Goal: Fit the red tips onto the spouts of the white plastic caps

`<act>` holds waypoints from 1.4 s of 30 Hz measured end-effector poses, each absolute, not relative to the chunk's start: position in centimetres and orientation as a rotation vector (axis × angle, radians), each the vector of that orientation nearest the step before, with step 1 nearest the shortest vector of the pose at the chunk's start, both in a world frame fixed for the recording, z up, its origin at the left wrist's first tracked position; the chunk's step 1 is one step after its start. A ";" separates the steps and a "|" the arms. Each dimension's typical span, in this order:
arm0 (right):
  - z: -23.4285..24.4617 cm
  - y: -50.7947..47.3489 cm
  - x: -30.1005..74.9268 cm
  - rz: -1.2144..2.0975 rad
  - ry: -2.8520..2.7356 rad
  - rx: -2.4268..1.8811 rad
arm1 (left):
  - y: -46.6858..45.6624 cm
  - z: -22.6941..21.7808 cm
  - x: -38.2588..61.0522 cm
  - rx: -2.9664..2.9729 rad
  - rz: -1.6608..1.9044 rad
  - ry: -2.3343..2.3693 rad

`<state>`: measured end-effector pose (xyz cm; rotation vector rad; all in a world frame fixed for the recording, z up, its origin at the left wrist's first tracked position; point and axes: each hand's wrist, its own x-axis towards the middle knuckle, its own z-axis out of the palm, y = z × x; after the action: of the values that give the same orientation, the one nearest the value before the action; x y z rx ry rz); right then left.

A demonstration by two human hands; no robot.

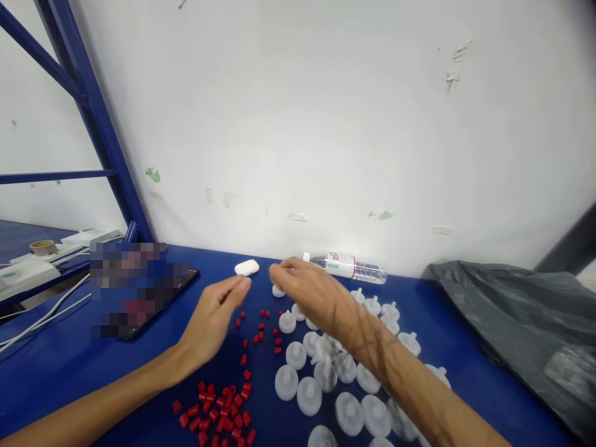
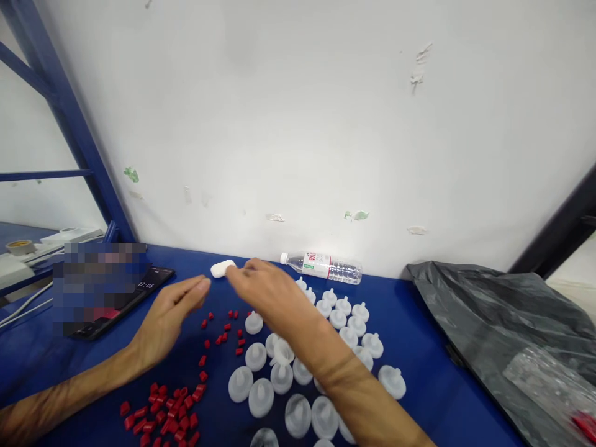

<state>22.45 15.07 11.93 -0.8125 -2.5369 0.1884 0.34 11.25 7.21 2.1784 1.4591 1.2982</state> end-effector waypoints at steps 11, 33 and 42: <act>9.4 18.4 24.0 0.203 -2.304 -1.042 | 12.5 6.2 0.3 2.417 0.848 1.613; 7.3 18.9 25.7 0.214 -2.543 -1.081 | 12.9 5.3 0.5 2.456 0.722 1.602; 10.6 17.8 25.0 0.086 -2.432 -1.055 | 12.2 6.5 0.5 2.354 1.025 1.541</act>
<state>25.00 17.81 10.58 -1.0552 -2.4318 0.0862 0.53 12.16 6.55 2.3545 1.5410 1.0249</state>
